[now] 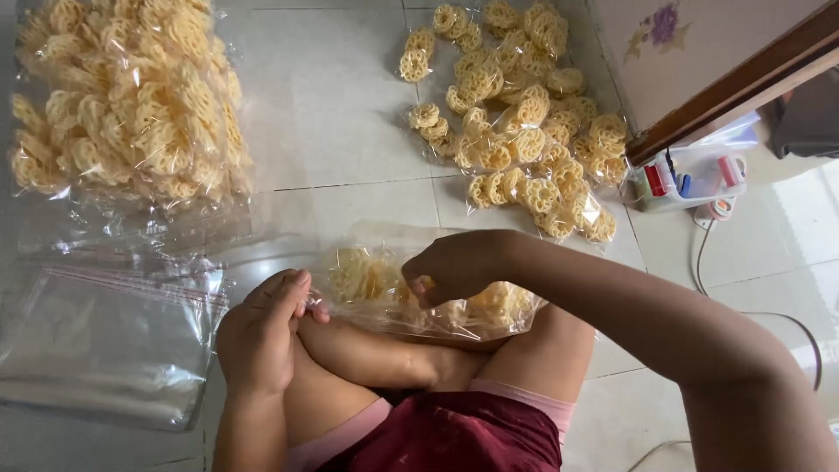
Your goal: The person is manually packing crackers into clear plastic bags while sitting on the floor.
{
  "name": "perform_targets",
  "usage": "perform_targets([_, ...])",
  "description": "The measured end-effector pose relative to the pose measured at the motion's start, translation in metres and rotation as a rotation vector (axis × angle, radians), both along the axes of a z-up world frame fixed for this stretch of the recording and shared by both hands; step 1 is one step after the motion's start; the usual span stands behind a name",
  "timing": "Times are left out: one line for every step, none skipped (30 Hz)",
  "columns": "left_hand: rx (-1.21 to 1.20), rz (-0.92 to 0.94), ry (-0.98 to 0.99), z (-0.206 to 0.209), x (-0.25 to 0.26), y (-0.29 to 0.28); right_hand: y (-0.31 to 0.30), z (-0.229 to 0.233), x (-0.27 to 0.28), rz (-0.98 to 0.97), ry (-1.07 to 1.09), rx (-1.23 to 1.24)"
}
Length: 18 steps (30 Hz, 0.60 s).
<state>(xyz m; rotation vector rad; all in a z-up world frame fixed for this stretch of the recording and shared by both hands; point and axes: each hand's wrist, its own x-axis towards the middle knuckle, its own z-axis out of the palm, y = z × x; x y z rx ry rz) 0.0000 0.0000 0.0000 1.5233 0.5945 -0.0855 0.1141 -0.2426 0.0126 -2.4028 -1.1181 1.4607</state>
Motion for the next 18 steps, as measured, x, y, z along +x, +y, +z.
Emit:
perform_targets([0.002,-0.006,0.009,-0.006,0.0,0.003,0.009,0.021,0.001,-0.006,0.009,0.002])
perform_targets([-0.074,-0.025,-0.068,-0.012,0.0,0.006,0.018,0.042,0.002,-0.045,-0.067,-0.016])
perform_targets([-0.15,-0.051,-0.138,-0.018,-0.001,0.007,0.025,0.062,0.002,-0.091,-0.139,-0.034])
perform_targets([-0.149,-0.062,-0.124,-0.017,0.0,0.007,0.032,0.053,0.003,-0.104,-0.125,-0.033])
perform_targets([-0.165,-0.086,-0.15,-0.016,0.001,0.007,0.039,0.043,0.003,-0.086,-0.104,0.144])
perform_targets([-0.183,-0.109,-0.176,-0.015,0.002,0.007,0.047,0.033,0.003,-0.07,-0.085,0.322])
perform_targets([-0.185,-0.122,-0.17,-0.021,0.002,0.007,0.05,0.006,0.0,-0.085,-0.082,0.321])
perform_targets([-0.271,-0.087,-0.182,-0.026,0.001,0.008,0.054,-0.021,-0.003,-0.08,-0.077,0.23])
perform_targets([-0.355,-0.043,-0.201,-0.032,0.001,0.009,0.059,-0.048,-0.004,-0.064,-0.077,0.142])
perform_targets([-0.355,-0.047,-0.201,-0.032,0.001,0.01,0.058,-0.045,-0.003,-0.067,-0.078,0.142])
perform_targets([-0.392,-0.067,-0.218,-0.032,0.002,0.012,0.06,-0.042,-0.001,-0.042,-0.084,0.178])
perform_targets([-0.429,-0.087,-0.234,-0.032,0.003,0.014,0.061,-0.039,0.0,-0.016,-0.09,0.213])
perform_targets([-0.43,-0.087,-0.235,-0.033,0.003,0.014,0.066,-0.026,0.001,-0.017,-0.091,0.211])
perform_targets([-0.418,-0.075,-0.233,-0.034,0.004,0.013,0.07,-0.012,0.001,-0.053,-0.077,0.255])
perform_targets([-0.408,-0.059,-0.229,-0.034,0.002,0.013,0.075,0.001,0.0,-0.085,-0.059,0.297])
perform_targets([-0.41,-0.056,-0.228,-0.037,0.002,0.011,0.074,-0.017,0.001,-0.083,-0.057,0.294])
perform_targets([-0.39,-0.039,-0.232,-0.038,0.003,0.011,0.075,-0.036,0.002,-0.04,-0.079,0.277])
perform_targets([-0.37,-0.023,-0.236,-0.04,0.005,0.01,0.075,-0.054,0.004,0.002,-0.101,0.26])
